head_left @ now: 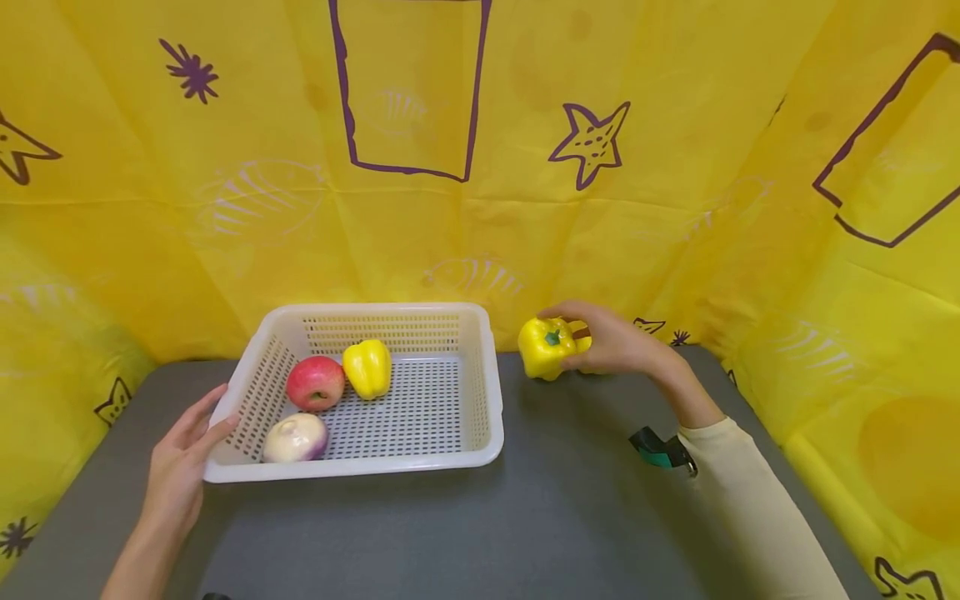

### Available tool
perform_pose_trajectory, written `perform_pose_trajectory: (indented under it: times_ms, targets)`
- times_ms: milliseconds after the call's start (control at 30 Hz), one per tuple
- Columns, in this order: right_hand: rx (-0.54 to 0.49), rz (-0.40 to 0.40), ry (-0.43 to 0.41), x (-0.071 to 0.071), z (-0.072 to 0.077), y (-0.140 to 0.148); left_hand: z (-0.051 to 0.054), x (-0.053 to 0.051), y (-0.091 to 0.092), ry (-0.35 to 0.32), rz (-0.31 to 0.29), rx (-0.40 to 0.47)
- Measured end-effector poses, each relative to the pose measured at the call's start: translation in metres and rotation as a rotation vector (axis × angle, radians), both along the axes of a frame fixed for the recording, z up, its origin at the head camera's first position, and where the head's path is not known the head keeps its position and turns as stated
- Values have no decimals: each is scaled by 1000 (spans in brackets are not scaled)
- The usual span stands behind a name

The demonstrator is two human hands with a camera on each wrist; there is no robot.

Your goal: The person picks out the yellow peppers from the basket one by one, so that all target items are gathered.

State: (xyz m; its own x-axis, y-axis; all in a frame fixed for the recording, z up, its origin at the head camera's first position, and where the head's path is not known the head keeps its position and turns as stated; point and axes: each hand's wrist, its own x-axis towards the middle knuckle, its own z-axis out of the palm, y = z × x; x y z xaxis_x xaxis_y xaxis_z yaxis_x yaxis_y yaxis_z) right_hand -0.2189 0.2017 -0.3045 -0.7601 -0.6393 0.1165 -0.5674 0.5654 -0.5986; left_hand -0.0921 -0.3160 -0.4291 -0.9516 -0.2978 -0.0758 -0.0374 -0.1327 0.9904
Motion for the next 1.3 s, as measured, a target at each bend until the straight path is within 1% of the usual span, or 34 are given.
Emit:
perform_pose_trajectory:
  times_ms: [133,200,233,367,433,467,700,833,1000,1200,1300]
  targets:
    - [27,-2,19,-3,2,16,0,0,0,25,-2,5]
    - [18,-4,-5,-5,3,25,0,1,0,31,-6,5]
    - [13,-8,-15,-8,0,32,0,1,0,32,-5,2]
    - [-19,-34,-44,-9,2,53,1,1,0,12,6,-12]
    - [-14,-50,-31,-10,3,63,1,1,0,3,11,-17]
    - [-13,-55,-29,-7,7,66,1,1,0,-1,13,-19]
    - [-2,-84,-36,-11,5,94,1,1,1,15,0,-10]
    - [41,-118,-31,-11,5,106,1,1,1,22,1,-9]
    - [103,-176,-62,-12,5,119,1,2,0,32,3,3]
    - [117,-193,-97,-20,1,136,0,3,-1,32,-12,11]
    - [133,-204,-95,-26,-4,144,0,2,0,30,-22,12]
